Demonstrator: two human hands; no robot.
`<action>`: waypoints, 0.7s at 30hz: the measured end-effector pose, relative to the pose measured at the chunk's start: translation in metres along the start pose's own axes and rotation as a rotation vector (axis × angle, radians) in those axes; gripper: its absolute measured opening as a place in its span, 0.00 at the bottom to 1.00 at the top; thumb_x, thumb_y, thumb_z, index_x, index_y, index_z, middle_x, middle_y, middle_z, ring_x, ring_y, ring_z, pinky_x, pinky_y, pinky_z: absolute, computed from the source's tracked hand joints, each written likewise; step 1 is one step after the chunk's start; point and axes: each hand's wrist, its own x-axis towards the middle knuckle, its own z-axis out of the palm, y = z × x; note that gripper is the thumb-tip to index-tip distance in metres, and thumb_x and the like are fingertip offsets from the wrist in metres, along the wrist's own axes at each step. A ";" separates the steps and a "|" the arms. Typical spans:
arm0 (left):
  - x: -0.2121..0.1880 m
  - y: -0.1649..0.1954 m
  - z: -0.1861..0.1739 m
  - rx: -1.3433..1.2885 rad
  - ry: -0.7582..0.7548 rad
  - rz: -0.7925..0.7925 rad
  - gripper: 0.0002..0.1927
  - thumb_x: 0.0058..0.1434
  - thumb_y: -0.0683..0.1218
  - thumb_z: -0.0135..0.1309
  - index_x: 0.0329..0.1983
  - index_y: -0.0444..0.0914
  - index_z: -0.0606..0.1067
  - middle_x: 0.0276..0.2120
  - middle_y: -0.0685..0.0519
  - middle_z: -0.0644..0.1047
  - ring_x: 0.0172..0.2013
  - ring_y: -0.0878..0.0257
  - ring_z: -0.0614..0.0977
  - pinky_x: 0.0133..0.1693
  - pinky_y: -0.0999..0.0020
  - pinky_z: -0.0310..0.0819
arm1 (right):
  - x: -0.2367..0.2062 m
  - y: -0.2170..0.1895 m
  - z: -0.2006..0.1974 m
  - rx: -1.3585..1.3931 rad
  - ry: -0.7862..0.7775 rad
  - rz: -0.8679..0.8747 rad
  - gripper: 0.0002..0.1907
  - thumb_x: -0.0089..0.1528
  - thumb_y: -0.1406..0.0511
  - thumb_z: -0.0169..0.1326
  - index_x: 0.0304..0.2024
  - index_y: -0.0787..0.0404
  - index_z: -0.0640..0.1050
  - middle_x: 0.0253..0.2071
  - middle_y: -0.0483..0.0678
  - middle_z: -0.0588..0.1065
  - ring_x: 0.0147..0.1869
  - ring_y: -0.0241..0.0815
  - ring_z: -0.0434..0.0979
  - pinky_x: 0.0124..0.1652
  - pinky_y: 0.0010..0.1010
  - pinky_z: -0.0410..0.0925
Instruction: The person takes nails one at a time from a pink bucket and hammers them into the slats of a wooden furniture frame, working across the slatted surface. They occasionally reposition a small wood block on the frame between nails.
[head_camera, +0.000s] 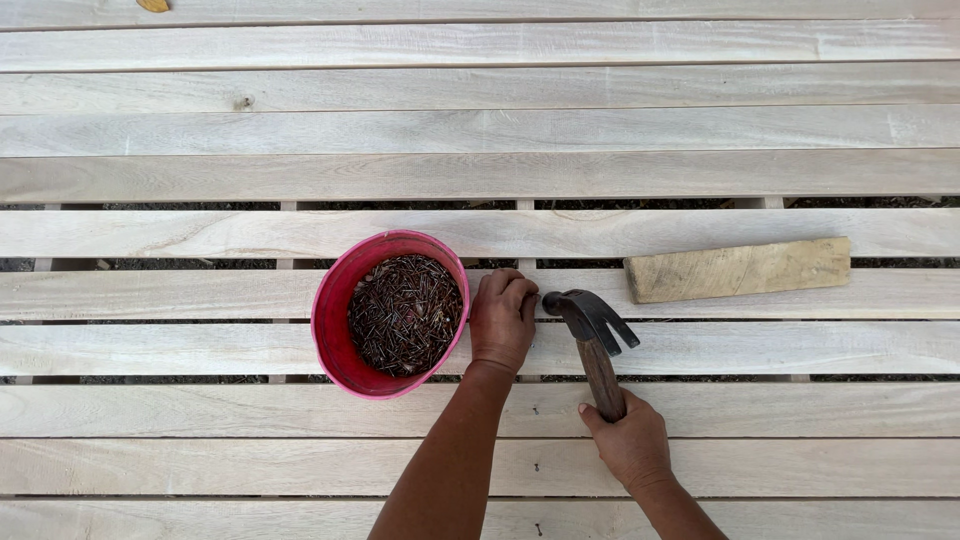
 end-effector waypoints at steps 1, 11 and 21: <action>0.000 -0.001 0.001 0.003 0.004 -0.004 0.02 0.57 0.41 0.62 0.34 0.39 0.81 0.41 0.54 0.78 0.45 0.55 0.78 0.48 0.59 0.76 | 0.000 0.000 0.000 -0.007 0.007 -0.011 0.17 0.61 0.54 0.62 0.29 0.61 0.78 0.16 0.45 0.72 0.18 0.37 0.70 0.24 0.35 0.68; 0.003 -0.006 0.006 0.035 -0.033 -0.039 0.01 0.58 0.41 0.62 0.32 0.40 0.83 0.40 0.56 0.78 0.46 0.57 0.78 0.48 0.62 0.76 | 0.003 0.003 0.002 -0.045 0.025 -0.029 0.16 0.61 0.54 0.62 0.30 0.60 0.79 0.16 0.45 0.73 0.19 0.37 0.71 0.26 0.35 0.69; 0.007 0.001 0.005 0.137 -0.110 -0.034 0.02 0.59 0.42 0.61 0.32 0.38 0.81 0.37 0.55 0.77 0.44 0.57 0.78 0.46 0.62 0.77 | 0.007 0.008 0.004 -0.072 0.029 -0.036 0.17 0.61 0.52 0.62 0.30 0.59 0.80 0.17 0.44 0.73 0.22 0.37 0.72 0.30 0.36 0.70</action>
